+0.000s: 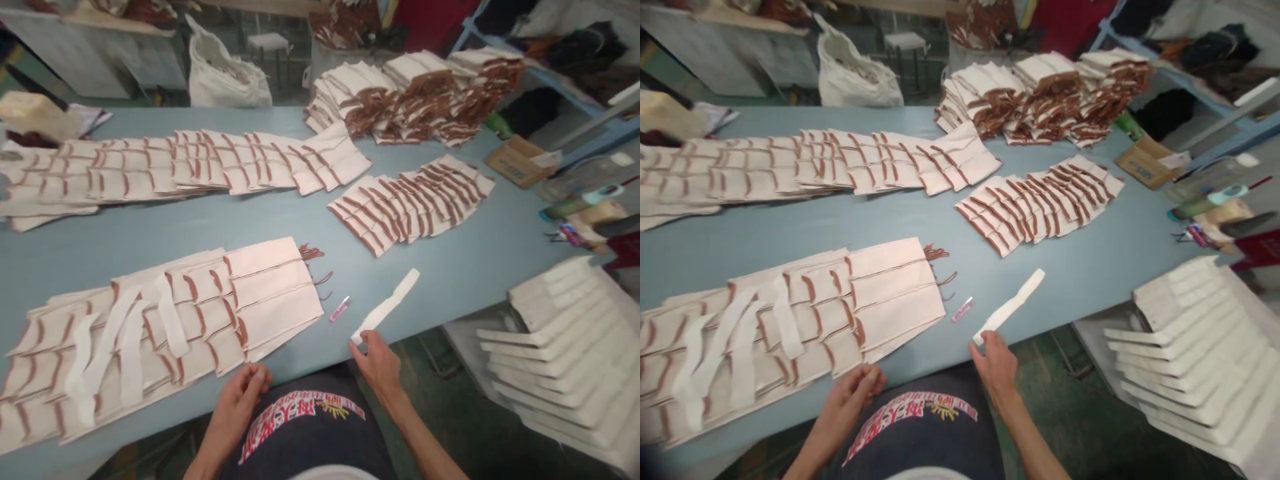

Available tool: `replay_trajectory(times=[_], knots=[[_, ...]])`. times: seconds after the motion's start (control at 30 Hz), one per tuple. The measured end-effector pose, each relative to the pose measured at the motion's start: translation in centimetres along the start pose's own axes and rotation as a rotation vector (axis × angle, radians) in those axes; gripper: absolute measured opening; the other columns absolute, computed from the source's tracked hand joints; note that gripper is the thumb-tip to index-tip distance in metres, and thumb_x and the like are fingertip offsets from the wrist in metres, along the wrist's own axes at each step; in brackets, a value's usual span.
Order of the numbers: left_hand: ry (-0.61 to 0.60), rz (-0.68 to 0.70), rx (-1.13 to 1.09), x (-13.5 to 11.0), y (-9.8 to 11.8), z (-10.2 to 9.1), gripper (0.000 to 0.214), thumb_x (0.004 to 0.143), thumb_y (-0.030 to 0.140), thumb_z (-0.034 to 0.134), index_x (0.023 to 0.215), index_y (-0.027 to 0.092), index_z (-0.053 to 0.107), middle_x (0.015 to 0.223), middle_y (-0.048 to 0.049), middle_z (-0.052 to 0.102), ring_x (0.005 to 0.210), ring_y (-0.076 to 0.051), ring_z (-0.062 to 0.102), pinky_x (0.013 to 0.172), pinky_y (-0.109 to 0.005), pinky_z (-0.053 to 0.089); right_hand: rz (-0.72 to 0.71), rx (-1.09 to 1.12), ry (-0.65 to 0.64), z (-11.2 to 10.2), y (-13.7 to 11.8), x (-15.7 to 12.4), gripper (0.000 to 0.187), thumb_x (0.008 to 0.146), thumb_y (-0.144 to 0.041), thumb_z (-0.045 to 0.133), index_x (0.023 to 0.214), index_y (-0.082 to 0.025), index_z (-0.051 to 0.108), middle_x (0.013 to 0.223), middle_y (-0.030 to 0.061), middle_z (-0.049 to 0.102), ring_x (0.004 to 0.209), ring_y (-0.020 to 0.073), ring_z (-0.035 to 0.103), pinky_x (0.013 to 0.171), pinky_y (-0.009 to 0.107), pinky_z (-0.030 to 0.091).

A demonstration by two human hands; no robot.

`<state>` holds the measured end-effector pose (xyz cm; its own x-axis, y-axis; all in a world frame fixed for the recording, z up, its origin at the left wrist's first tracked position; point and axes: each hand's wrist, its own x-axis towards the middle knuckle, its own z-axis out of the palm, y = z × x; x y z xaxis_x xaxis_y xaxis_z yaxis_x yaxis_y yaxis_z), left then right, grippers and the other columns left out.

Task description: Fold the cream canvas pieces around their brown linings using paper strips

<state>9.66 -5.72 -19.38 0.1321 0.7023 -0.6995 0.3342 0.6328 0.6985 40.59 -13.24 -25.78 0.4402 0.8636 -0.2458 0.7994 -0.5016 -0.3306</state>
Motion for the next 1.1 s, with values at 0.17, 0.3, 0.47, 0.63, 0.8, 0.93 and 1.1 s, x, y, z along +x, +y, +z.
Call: replay_trajectory(times=[0.17, 0.3, 0.47, 0.63, 0.8, 0.93, 1.1], knots=[[-0.131, 0.065, 0.067, 1.3, 3.2, 6.8, 0.054, 0.076, 0.075, 0.068, 0.079, 0.021, 0.07, 0.087, -0.0082, 0.078, 0.08, -0.026, 0.067, 0.069, -0.031, 0.049, -0.007, 0.039, -0.044, 0.9, 3.6, 1.3, 0.024, 0.1, -0.038, 0.065, 0.107, -0.015, 0.067, 0.104, 0.0063, 0.07, 0.089, 0.0194, 0.068, 0.08, 0.037, 0.057], [-0.215, 0.095, 0.089, 1.6, 4.3, 11.3, 0.048, 0.08, 0.069, 0.068, 0.076, 0.021, 0.07, 0.083, -0.008, 0.077, 0.078, -0.025, 0.067, 0.067, -0.031, 0.049, -0.017, 0.159, -0.106, 1.2, 4.3, 2.0, 0.022, 0.103, -0.035, 0.064, 0.113, -0.016, 0.068, 0.111, 0.0064, 0.07, 0.094, 0.0196, 0.069, 0.085, 0.04, 0.06], [-0.255, 0.102, 0.082, 2.7, 4.8, 15.4, 0.039, 0.084, 0.059, 0.07, 0.077, 0.02, 0.072, 0.081, -0.0087, 0.077, 0.074, -0.024, 0.067, 0.064, -0.029, 0.049, 0.026, 0.397, -0.181, 0.4, 6.1, 3.3, 0.026, 0.102, -0.036, 0.065, 0.118, -0.016, 0.067, 0.114, 0.0073, 0.07, 0.096, 0.0205, 0.07, 0.085, 0.041, 0.061], [-0.234, 0.149, 0.039, 4.9, 5.7, 18.8, 0.034, 0.084, 0.054, 0.071, 0.076, 0.021, 0.07, 0.082, -0.0085, 0.078, 0.072, -0.023, 0.067, 0.062, -0.029, 0.048, 0.089, 0.687, -0.277, -1.4, 8.8, 4.4, 0.027, 0.103, -0.038, 0.063, 0.114, -0.014, 0.067, 0.103, 0.0044, 0.07, 0.082, 0.0166, 0.069, 0.073, 0.033, 0.061], [-0.236, 0.26, 0.046, 6.8, 6.6, 21.8, 0.029, 0.088, 0.047, 0.069, 0.076, 0.021, 0.072, 0.08, -0.0085, 0.078, 0.071, -0.024, 0.068, 0.064, -0.032, 0.051, 0.098, 0.89, -0.338, -3.5, 9.9, 5.1, 0.029, 0.104, -0.042, 0.06, 0.104, -0.014, 0.067, 0.087, 0.0005, 0.067, 0.067, 0.012, 0.064, 0.063, 0.027, 0.057], [-0.213, 0.37, 0.104, 7.9, 7.0, 23.2, 0.028, 0.098, 0.04, 0.064, 0.083, 0.017, 0.069, 0.082, -0.0043, 0.074, 0.073, -0.018, 0.068, 0.072, -0.033, 0.055, 0.071, 0.985, -0.334, -6.1, 10.1, 5.8, 0.037, 0.104, -0.05, 0.057, 0.091, -0.015, 0.064, 0.074, -0.0028, 0.062, 0.06, 0.0112, 0.058, 0.06, 0.027, 0.052], [-0.2, 0.493, 0.246, 9.3, 7.4, 24.6, 0.025, 0.101, 0.039, 0.062, 0.096, 0.015, 0.069, 0.091, -0.0028, 0.071, 0.08, -0.016, 0.069, 0.077, -0.035, 0.059, 0.041, 1.023, -0.284, -9.9, 10.8, 7.3, 0.047, 0.095, -0.064, 0.057, 0.08, -0.02, 0.06, 0.067, -0.002, 0.058, 0.061, 0.0141, 0.054, 0.06, 0.028, 0.048]])
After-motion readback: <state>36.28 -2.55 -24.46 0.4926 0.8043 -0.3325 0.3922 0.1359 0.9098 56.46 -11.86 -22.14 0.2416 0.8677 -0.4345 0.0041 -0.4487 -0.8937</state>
